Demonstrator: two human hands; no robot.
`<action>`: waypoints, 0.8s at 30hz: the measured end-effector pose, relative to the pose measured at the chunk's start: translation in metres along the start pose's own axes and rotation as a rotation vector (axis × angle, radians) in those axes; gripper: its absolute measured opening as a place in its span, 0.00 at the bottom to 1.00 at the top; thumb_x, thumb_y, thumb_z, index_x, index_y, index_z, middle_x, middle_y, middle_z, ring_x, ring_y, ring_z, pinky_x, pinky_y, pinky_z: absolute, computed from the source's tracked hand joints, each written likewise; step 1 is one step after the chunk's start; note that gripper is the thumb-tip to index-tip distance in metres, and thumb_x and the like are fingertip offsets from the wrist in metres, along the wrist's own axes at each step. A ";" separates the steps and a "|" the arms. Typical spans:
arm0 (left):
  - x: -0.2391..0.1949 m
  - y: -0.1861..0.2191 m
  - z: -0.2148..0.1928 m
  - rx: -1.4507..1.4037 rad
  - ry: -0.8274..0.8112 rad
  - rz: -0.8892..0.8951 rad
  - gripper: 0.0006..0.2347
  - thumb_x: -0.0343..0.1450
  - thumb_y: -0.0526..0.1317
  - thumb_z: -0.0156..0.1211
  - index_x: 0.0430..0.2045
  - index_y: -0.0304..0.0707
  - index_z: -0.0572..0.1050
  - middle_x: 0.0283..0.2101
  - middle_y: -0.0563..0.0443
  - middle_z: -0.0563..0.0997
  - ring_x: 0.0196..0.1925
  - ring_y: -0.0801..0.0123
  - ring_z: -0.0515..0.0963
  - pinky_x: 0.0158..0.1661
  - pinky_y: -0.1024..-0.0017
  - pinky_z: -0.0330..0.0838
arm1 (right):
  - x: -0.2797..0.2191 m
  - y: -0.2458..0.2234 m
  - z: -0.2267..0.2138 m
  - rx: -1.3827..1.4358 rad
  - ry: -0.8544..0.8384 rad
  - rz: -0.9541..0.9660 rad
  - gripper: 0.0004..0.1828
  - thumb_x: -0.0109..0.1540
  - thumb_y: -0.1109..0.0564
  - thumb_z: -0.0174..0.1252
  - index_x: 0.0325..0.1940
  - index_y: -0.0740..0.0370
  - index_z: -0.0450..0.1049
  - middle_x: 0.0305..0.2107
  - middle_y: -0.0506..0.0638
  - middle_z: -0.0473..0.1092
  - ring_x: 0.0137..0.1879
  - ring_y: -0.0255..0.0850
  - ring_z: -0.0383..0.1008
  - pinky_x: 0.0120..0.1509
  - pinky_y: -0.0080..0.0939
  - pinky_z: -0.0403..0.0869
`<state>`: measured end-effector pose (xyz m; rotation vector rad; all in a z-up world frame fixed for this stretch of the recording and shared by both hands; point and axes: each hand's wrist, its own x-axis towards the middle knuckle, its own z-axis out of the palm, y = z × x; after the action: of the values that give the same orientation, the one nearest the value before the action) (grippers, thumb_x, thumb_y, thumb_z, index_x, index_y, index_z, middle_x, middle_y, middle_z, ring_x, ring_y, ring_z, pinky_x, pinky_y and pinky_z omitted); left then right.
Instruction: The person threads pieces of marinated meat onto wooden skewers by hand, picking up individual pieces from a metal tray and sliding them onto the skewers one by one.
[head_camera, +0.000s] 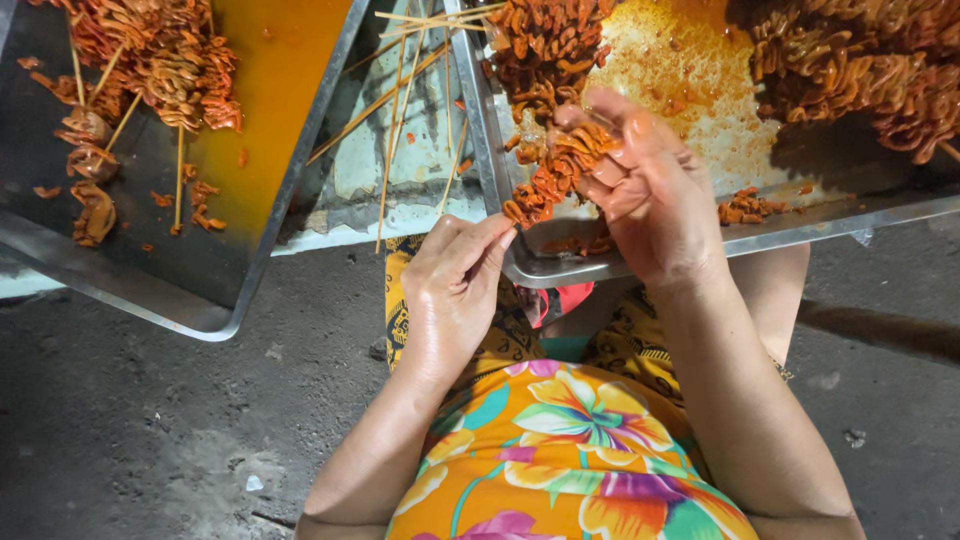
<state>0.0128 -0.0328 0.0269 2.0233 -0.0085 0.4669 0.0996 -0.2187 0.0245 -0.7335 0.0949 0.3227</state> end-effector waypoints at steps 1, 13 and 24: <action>-0.001 0.000 0.000 0.006 -0.006 0.002 0.07 0.72 0.29 0.69 0.41 0.35 0.82 0.30 0.49 0.77 0.28 0.71 0.76 0.31 0.76 0.70 | 0.001 0.002 -0.004 -0.038 -0.012 -0.011 0.19 0.65 0.56 0.63 0.59 0.66 0.76 0.50 0.59 0.78 0.50 0.41 0.79 0.59 0.41 0.78; 0.000 0.001 0.006 -0.025 -0.011 -0.008 0.06 0.72 0.29 0.68 0.40 0.33 0.82 0.31 0.49 0.78 0.30 0.71 0.77 0.33 0.76 0.71 | 0.003 0.012 -0.013 -0.192 -0.041 -0.043 0.11 0.69 0.61 0.63 0.54 0.69 0.79 0.48 0.62 0.78 0.43 0.35 0.74 0.47 0.31 0.72; 0.002 -0.006 -0.015 0.100 0.106 0.057 0.06 0.73 0.28 0.69 0.41 0.34 0.81 0.33 0.49 0.79 0.33 0.69 0.77 0.38 0.73 0.73 | -0.024 -0.062 -0.016 -0.776 0.096 -0.500 0.15 0.69 0.53 0.64 0.58 0.59 0.74 0.53 0.50 0.75 0.59 0.36 0.79 0.64 0.37 0.81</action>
<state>0.0109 -0.0164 0.0283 2.0976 0.0225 0.6214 0.0971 -0.2785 0.0572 -1.5039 -0.1344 -0.1775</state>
